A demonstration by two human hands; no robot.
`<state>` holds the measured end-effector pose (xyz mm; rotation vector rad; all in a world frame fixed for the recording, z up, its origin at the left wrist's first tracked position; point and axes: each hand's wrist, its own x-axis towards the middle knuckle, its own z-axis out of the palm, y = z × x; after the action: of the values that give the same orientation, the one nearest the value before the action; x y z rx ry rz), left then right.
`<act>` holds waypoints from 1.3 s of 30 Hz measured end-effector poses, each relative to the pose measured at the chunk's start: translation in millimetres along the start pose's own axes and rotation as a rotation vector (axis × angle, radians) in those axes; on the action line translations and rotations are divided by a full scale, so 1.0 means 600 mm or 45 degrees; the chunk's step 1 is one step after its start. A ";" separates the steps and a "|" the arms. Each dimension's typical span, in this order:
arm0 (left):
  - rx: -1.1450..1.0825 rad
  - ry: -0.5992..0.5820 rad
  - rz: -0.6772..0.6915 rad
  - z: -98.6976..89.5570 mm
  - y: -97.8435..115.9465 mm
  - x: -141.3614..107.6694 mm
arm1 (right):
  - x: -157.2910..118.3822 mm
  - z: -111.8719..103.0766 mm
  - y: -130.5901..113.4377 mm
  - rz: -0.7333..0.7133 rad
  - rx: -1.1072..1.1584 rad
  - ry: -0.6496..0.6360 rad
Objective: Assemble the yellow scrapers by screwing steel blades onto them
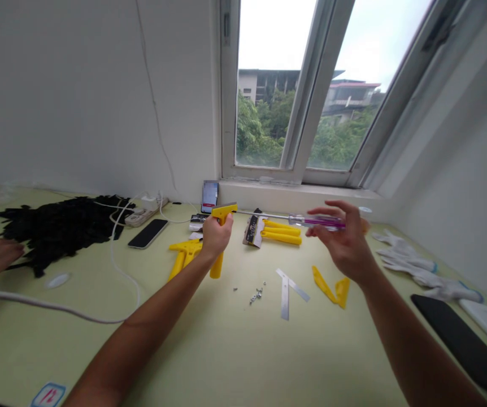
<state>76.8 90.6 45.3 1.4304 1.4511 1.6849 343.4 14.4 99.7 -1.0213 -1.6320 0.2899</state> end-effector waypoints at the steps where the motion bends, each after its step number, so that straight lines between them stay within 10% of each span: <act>1: 0.033 -0.014 0.014 0.000 0.001 -0.002 | 0.000 0.000 0.001 0.028 -0.046 0.095; 18: 0.018 -0.023 0.000 -0.003 -0.014 0.008 | 0.008 0.010 0.052 0.199 0.083 -0.054; 39: 0.150 -0.145 0.022 0.002 -0.018 -0.001 | 0.005 -0.003 0.016 0.154 -0.125 -0.006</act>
<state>75.4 94.1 35.2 1.5789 1.5002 1.5230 349.6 21.8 96.2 -1.1975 -1.6046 0.2956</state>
